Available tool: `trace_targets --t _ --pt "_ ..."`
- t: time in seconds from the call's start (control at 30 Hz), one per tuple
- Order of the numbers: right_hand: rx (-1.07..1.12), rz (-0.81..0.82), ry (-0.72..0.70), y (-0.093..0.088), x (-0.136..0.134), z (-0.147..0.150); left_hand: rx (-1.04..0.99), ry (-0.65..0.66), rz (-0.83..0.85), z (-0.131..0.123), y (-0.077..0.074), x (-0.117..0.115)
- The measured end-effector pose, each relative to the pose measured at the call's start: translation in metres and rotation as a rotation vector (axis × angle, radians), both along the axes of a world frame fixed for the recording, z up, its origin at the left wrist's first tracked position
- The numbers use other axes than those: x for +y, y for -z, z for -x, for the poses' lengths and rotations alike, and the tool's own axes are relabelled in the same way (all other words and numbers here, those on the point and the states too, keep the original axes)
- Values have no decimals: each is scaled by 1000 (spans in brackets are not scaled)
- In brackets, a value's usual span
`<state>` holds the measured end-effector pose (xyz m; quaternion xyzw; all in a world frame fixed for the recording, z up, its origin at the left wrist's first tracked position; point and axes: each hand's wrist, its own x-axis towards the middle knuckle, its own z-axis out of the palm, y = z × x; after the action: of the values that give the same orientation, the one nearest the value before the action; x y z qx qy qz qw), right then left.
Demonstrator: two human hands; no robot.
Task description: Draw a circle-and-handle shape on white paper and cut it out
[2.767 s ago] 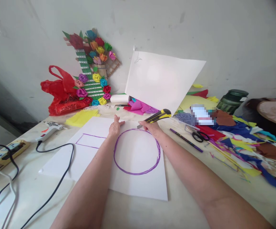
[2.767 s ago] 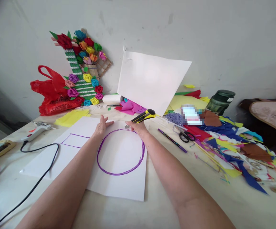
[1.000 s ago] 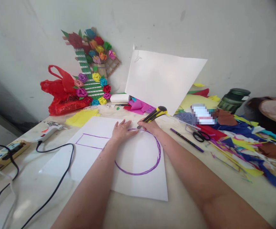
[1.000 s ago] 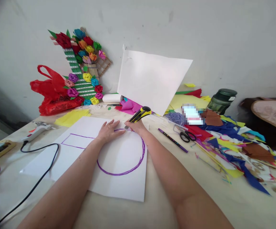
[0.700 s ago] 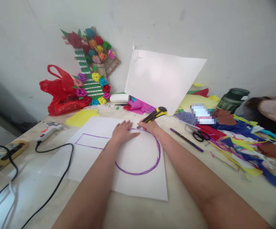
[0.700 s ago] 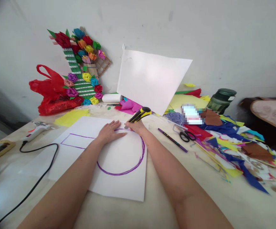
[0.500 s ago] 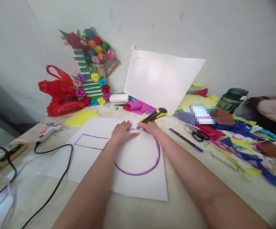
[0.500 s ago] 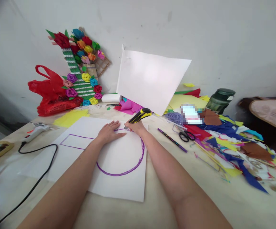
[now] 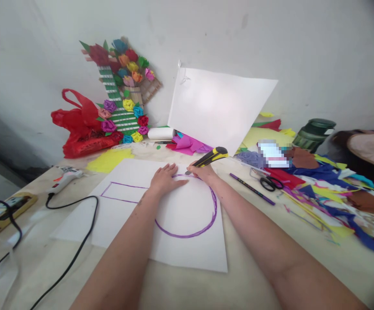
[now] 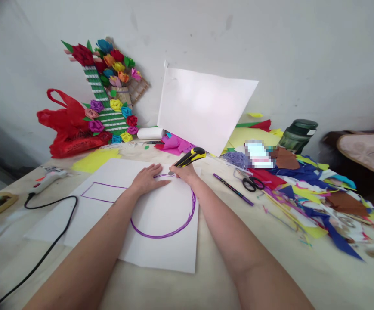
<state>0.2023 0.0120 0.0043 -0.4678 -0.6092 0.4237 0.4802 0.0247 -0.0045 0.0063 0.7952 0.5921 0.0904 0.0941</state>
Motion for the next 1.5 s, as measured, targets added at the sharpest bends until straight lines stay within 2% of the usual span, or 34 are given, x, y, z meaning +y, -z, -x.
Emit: trace_targets --t 0.27,0.5,0.83,1.5 --pt "9 12 -42 5 6 -4 1 -2 -3 0 0 -1" --pt "19 23 -100 1 5 -6 1 2 -6 1 2 2" --pt "2 21 -12 4 3 -4 31 -6 -6 1 2 2" --pt "-37 -2 5 1 1 -4 18 -10 -5 0 1 1"
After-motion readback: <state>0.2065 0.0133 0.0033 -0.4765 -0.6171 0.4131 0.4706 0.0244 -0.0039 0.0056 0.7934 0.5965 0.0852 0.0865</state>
